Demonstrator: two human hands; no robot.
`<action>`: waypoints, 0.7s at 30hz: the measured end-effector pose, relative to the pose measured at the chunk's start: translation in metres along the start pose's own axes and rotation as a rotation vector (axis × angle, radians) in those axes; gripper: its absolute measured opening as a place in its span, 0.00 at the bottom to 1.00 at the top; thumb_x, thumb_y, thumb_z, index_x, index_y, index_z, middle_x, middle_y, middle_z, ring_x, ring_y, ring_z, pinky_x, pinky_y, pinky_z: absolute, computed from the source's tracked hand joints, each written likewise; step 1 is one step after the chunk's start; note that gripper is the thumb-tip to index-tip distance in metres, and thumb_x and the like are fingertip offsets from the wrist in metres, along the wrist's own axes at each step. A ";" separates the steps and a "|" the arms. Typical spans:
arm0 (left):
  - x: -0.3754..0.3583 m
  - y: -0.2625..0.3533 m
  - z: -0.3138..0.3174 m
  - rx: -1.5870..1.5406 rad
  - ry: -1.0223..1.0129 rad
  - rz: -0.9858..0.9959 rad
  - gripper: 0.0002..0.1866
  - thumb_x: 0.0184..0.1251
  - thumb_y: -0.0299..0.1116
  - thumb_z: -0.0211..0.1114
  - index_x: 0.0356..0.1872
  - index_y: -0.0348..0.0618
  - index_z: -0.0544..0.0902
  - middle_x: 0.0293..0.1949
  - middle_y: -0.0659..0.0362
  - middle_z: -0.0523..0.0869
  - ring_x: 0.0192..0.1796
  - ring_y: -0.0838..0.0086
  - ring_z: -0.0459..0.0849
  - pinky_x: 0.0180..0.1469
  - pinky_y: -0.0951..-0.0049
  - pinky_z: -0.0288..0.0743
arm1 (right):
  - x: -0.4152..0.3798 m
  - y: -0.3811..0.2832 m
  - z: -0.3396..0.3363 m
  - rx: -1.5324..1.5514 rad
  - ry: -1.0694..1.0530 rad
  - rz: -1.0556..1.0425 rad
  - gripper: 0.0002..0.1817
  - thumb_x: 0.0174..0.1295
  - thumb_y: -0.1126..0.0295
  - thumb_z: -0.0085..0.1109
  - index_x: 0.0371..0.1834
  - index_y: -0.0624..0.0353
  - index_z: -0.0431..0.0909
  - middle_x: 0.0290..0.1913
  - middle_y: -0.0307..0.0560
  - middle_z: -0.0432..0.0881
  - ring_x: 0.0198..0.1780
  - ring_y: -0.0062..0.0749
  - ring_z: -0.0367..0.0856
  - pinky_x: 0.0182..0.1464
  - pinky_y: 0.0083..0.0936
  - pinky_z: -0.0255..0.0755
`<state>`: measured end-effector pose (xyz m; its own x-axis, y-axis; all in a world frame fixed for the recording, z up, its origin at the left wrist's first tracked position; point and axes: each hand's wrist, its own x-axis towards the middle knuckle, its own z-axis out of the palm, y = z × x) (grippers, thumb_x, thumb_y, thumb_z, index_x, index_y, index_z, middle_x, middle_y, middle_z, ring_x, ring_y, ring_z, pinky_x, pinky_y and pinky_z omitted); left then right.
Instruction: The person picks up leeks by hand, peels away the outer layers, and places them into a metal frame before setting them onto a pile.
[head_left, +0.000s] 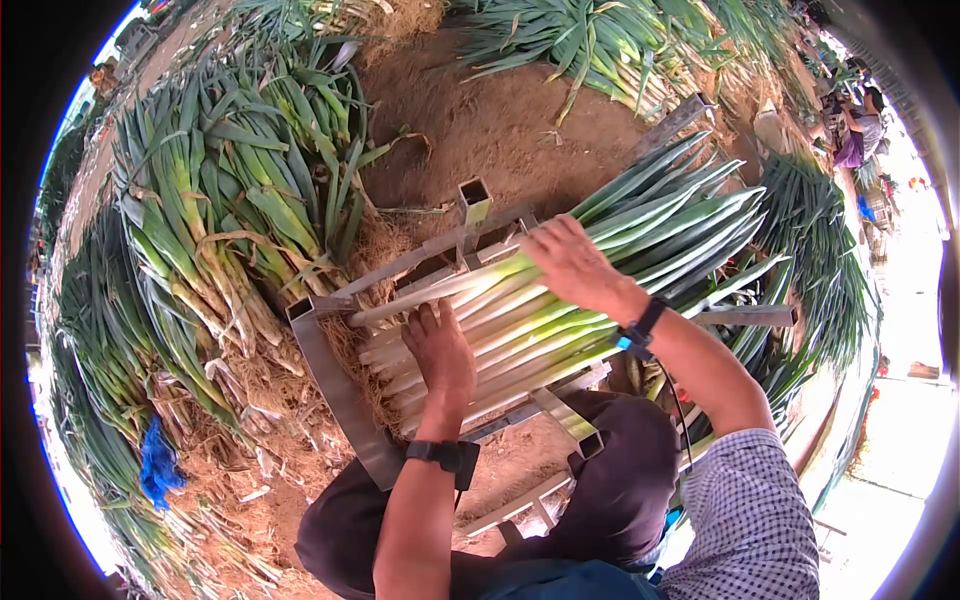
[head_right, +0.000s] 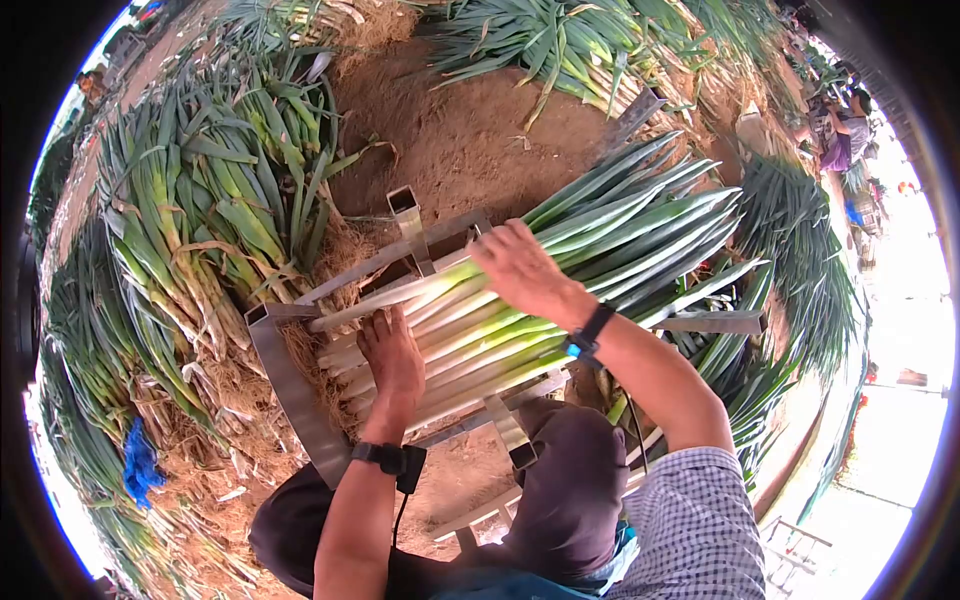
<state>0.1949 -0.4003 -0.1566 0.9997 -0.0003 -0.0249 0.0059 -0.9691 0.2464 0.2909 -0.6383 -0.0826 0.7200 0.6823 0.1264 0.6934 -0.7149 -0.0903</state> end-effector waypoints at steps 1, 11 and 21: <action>0.001 0.001 0.000 0.012 -0.015 0.000 0.26 0.70 0.29 0.54 0.70 0.41 0.69 0.66 0.42 0.70 0.72 0.47 0.64 0.75 0.43 0.51 | -0.007 0.008 -0.006 -0.024 0.044 0.001 0.21 0.53 0.70 0.69 0.51 0.58 0.76 0.40 0.43 0.75 0.46 0.34 0.73 0.57 0.34 0.66; -0.002 0.000 0.002 0.012 -0.015 0.002 0.23 0.76 0.32 0.52 0.70 0.41 0.68 0.66 0.43 0.69 0.72 0.47 0.63 0.75 0.41 0.52 | 0.033 0.041 -0.017 -0.159 0.004 -0.131 0.08 0.53 0.75 0.60 0.36 0.53 0.75 0.35 0.41 0.76 0.45 0.35 0.77 0.52 0.35 0.70; 0.002 -0.001 0.003 -0.064 -0.088 -0.073 0.26 0.72 0.29 0.54 0.71 0.43 0.69 0.71 0.41 0.67 0.75 0.47 0.61 0.78 0.44 0.49 | 0.038 0.067 0.031 0.159 -0.124 0.064 0.17 0.61 0.62 0.65 0.53 0.53 0.83 0.51 0.49 0.86 0.56 0.49 0.81 0.59 0.43 0.73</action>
<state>0.1973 -0.4000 -0.1597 0.9906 0.0454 -0.1291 0.0829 -0.9497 0.3020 0.3656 -0.6554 -0.1145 0.7539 0.6570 -0.0065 0.6348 -0.7309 -0.2505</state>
